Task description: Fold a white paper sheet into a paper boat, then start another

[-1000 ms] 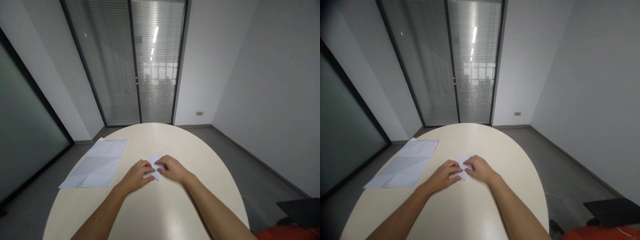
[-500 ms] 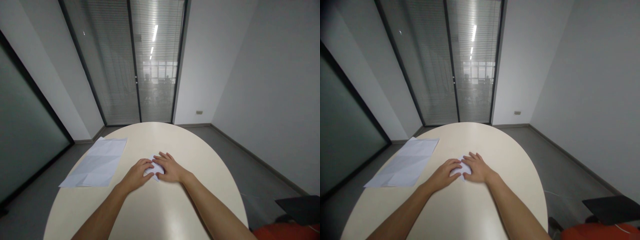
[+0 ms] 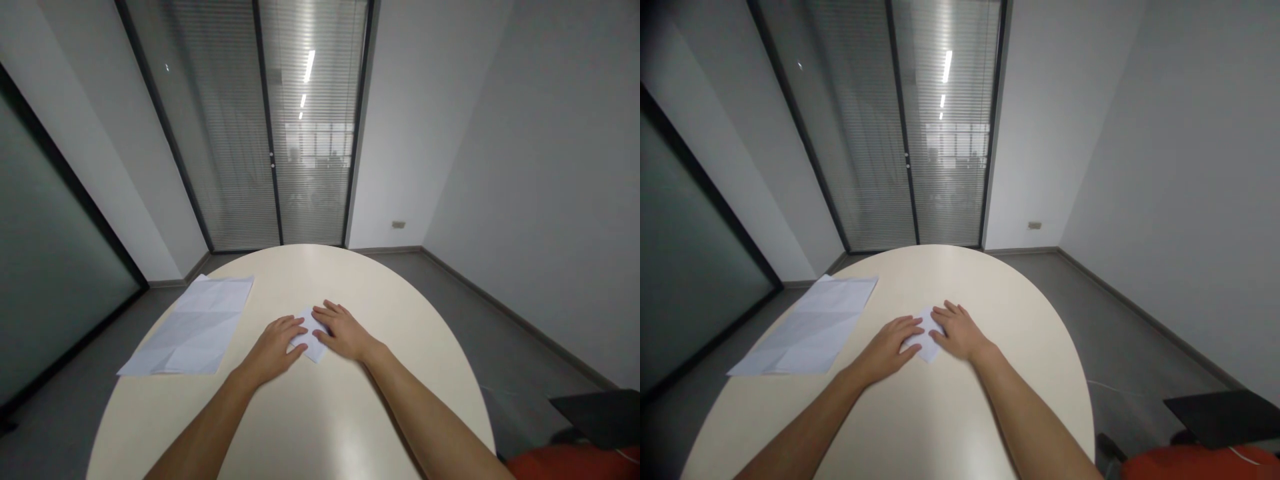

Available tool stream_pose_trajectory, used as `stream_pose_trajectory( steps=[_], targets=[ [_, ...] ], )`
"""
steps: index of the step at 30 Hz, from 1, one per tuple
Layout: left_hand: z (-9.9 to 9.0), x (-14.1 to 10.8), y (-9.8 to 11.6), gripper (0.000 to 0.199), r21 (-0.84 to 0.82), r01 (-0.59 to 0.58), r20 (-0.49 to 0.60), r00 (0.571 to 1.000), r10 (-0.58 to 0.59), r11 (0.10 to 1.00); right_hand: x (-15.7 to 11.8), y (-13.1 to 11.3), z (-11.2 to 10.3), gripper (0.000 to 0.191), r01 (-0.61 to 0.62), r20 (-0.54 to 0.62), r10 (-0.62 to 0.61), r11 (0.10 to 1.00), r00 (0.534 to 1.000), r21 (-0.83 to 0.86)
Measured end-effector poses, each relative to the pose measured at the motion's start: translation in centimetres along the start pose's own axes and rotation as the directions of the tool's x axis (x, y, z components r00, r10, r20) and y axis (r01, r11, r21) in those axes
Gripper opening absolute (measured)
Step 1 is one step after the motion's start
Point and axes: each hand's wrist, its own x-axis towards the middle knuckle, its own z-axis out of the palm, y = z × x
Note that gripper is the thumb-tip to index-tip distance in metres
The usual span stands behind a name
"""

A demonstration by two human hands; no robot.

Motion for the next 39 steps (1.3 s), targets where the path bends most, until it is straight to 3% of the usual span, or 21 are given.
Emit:
stream_pose_trajectory(
  steps=[7, 15, 23, 26, 32, 39],
  targets=[
    [0.0, 0.1, 0.1, 0.028, -0.012, 0.008, -0.007, 1.000, -0.008, 1.000, -0.1, -0.1, 0.0, 0.081, -0.022, 0.038, 0.022, 1.000, 0.999, -0.004],
    [-0.3, 0.3, -0.1, 0.029, -0.015, 0.004, -0.036, 0.999, -0.004, 1.000, 0.4, 0.4, -0.3, 0.038, -0.019, -0.132, 0.010, 0.998, 0.991, -0.062],
    [-0.2, 0.3, -0.4, 0.031, -0.007, 0.046, -0.054, 0.997, -0.046, 0.999, 0.8, 0.2, -0.6, 0.025, -0.136, -0.195, 0.119, 0.988, 0.974, -0.077],
    [-0.3, 0.4, -0.4, 0.030, 0.026, 0.072, -0.074, 0.995, -0.070, 0.997, 0.8, -0.2, -0.6, 0.023, -0.079, -0.171, 0.067, 0.995, 0.983, -0.063],
    [-0.5, 0.5, -0.6, 0.028, 0.039, 0.117, -0.093, 0.989, -0.113, 0.992, 0.6, -1.1, -0.5, 0.030, 0.157, -0.094, -0.153, 0.987, 0.984, 0.032],
    [-0.6, 0.3, -0.6, 0.026, 0.059, 0.168, -0.103, 0.982, -0.161, 0.984, 0.4, -1.4, -0.6, 0.055, 0.146, -0.064, -0.141, 0.987, 0.988, 0.067]
  ],
)
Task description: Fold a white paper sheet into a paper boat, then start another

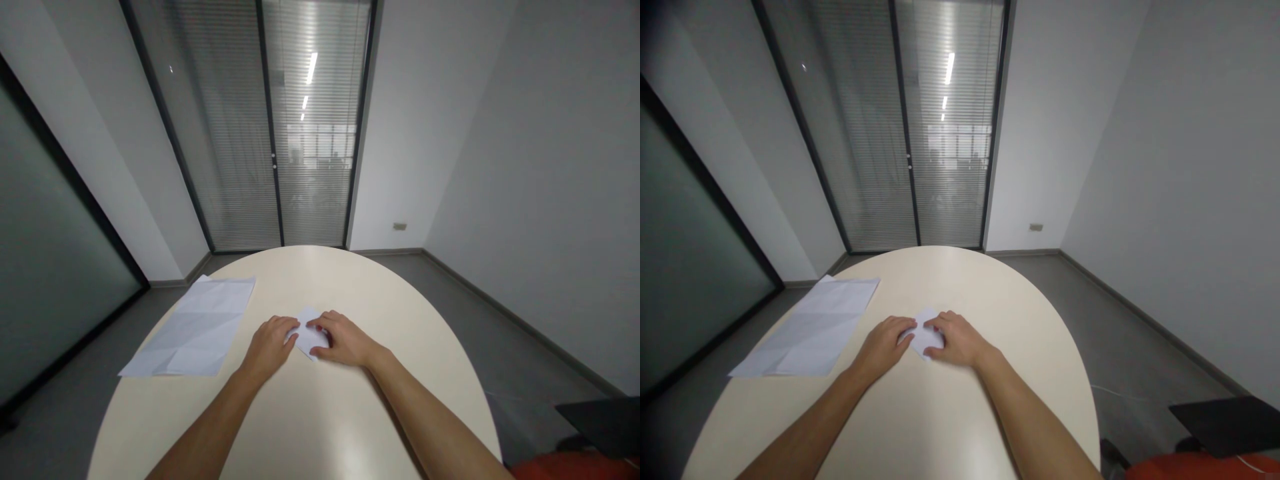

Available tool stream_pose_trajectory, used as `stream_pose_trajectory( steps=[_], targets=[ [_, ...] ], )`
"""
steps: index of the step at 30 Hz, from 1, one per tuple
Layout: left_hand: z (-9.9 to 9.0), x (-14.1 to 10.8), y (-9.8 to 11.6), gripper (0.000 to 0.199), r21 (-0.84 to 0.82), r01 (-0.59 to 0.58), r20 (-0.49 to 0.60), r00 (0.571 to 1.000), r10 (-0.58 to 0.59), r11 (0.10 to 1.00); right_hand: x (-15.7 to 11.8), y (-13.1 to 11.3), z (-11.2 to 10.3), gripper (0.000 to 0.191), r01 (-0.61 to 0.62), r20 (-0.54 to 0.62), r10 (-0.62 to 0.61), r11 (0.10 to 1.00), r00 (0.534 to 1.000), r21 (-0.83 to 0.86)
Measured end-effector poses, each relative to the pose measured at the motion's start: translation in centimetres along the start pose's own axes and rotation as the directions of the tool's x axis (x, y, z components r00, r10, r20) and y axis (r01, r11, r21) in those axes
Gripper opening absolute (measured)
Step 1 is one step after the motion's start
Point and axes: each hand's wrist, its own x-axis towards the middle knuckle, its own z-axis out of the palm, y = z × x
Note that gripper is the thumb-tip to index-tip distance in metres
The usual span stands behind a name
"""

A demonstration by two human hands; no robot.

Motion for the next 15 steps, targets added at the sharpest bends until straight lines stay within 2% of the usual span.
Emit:
stream_pose_trajectory(
  steps=[6, 15],
  targets=[
    [-0.60, 0.16, 0.40, 0.024, 0.014, 0.037, 0.020, 0.999, -0.037, 0.999, -0.11, 0.34, 0.02, 0.063, 0.064, 0.025, -0.064, 0.998, 0.998, -0.003],
    [-0.59, -0.09, 0.09, 0.023, -0.084, -0.099, 0.049, 0.993, 0.103, 0.992, -0.11, 0.87, 0.43, 0.066, 0.096, 0.017, -0.095, 0.995, 0.995, -0.022]
  ],
)
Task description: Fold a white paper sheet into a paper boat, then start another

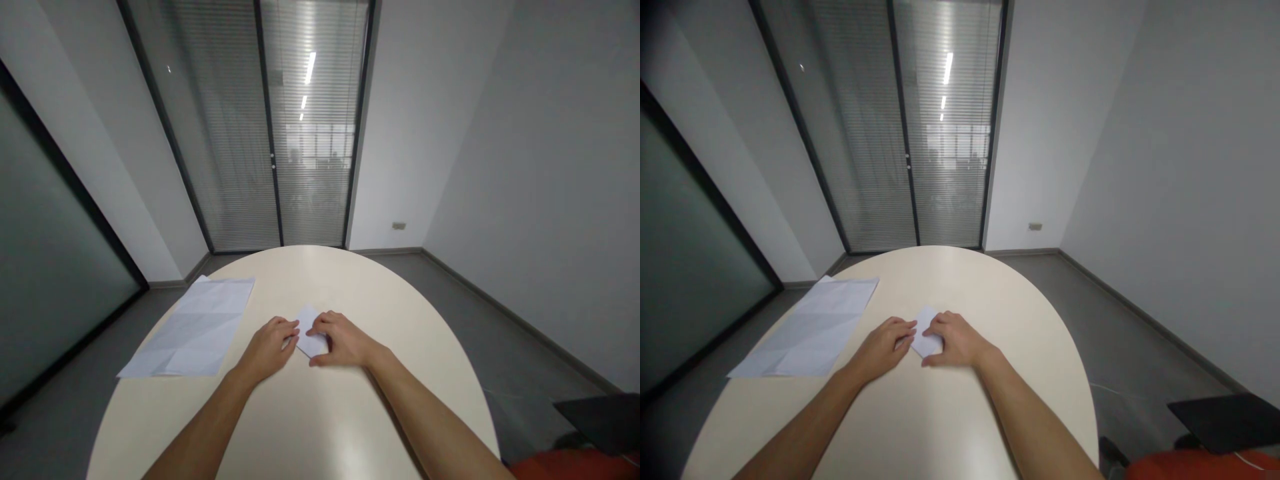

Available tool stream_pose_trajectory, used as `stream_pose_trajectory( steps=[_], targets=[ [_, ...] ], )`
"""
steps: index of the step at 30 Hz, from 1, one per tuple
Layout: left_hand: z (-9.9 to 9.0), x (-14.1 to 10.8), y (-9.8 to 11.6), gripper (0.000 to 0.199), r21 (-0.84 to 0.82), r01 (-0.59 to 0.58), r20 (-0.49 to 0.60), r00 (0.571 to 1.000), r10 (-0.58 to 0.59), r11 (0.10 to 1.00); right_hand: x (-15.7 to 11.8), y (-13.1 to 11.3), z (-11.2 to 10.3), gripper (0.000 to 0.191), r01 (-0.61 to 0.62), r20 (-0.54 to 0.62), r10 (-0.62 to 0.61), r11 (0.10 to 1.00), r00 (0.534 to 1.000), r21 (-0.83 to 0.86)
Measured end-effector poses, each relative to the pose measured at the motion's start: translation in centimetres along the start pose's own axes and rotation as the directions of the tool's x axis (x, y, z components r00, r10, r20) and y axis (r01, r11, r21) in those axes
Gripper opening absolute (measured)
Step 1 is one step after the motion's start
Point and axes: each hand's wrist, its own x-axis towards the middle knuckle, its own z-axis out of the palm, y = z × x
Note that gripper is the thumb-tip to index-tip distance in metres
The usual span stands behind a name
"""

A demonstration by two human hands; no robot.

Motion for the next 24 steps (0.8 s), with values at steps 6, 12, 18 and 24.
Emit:
stream_pose_trajectory(
  steps=[6, 12, 18, 24],
  targets=[
    [-0.7, -0.2, 0.3, 0.026, -0.008, -0.062, 0.042, 0.997, 0.063, 0.998, -0.3, -0.3, -0.5, 0.057, -0.011, 0.002, 0.011, 1.000, 1.000, 0.018],
    [-0.9, -0.2, 0.7, 0.029, 0.008, -0.047, 0.089, 0.995, 0.046, 0.999, -0.3, -0.4, -0.6, 0.054, -0.017, 0.018, 0.016, 0.999, 1.000, 0.029],
    [0.5, 0.3, 1.3, 0.018, -0.012, 0.111, -0.048, 0.993, -0.111, 0.994, -0.4, -0.1, -0.3, 0.060, -0.014, 0.003, 0.014, 1.000, 1.000, 0.009],
    [0.9, 0.2, 0.6, 0.022, -0.032, 0.093, -0.054, 0.994, -0.095, 0.995, -0.4, 0.0, -0.7, 0.054, 0.012, 0.019, -0.013, 0.999, 1.000, 0.046]
  ],
)
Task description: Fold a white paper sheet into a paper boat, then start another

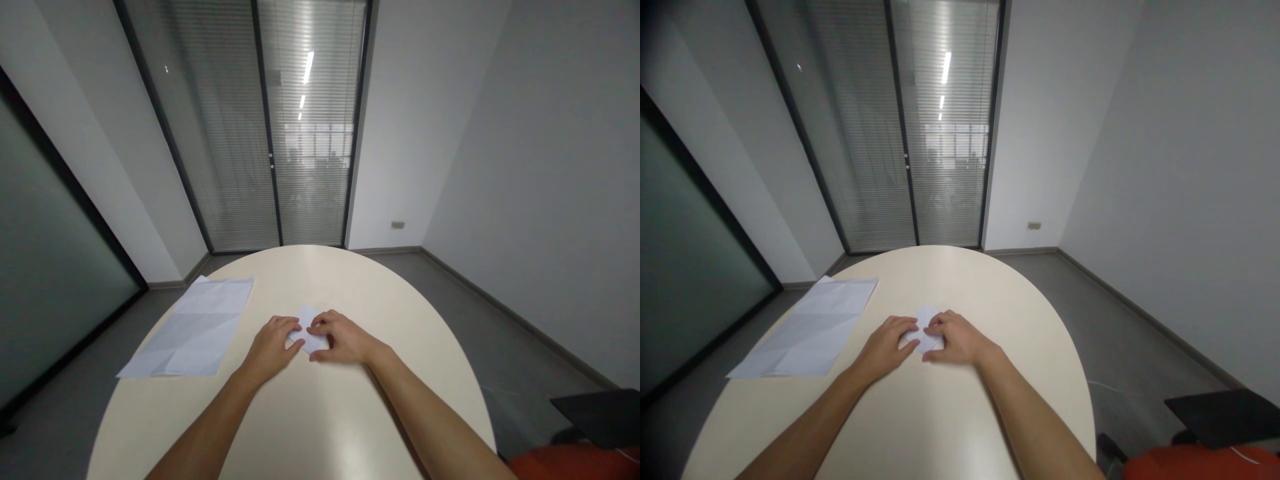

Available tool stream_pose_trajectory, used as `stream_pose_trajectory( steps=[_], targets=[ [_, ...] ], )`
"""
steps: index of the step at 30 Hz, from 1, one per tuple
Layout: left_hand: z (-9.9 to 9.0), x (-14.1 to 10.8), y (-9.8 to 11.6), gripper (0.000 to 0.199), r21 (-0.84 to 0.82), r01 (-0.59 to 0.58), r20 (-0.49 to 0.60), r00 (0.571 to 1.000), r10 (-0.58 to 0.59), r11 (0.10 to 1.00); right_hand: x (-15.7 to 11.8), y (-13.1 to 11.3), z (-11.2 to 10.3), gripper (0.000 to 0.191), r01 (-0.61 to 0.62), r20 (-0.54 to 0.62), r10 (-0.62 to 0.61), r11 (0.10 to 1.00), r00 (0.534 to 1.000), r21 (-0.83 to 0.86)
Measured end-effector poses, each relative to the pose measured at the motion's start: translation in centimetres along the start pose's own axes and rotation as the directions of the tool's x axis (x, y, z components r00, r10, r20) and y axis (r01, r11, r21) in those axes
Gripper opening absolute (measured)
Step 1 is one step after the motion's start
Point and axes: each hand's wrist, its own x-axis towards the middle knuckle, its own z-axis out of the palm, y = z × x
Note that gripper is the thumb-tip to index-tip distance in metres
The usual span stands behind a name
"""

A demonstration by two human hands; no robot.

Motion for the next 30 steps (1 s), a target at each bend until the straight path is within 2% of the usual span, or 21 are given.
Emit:
stream_pose_trajectory(
  steps=[3, 8, 13, 21, 30],
  targets=[
    [0.0, -0.1, -0.4, 0.022, -0.013, -0.006, -0.014, 1.000, 0.006, 1.000, 0.0, 0.1, -0.1, 0.043, -0.003, 0.004, 0.003, 1.000, 1.000, 0.015],
    [0.0, 0.0, -0.2, 0.023, -0.013, 0.002, -0.011, 1.000, -0.002, 1.000, 0.0, 0.2, 0.4, 0.057, -0.018, -0.021, 0.018, 1.000, 1.000, -0.023],
    [-0.2, 0.0, 0.0, 0.022, -0.010, 0.005, -0.004, 1.000, -0.005, 1.000, 0.0, 0.3, 0.6, 0.058, -0.012, -0.028, 0.011, 0.999, 1.000, -0.036],
    [-0.2, 0.1, 0.0, 0.018, -0.006, 0.013, -0.005, 1.000, -0.013, 1.000, 0.2, 0.2, 0.5, 0.037, -0.043, -0.058, 0.041, 0.999, 0.997, -0.030],
    [-0.3, 0.0, -0.2, 0.013, -0.011, 0.020, -0.006, 1.000, -0.020, 1.000, 0.1, 1.2, 1.0, 0.031, -0.196, -0.144, 0.181, 0.976, 0.973, -0.095]
  ],
)
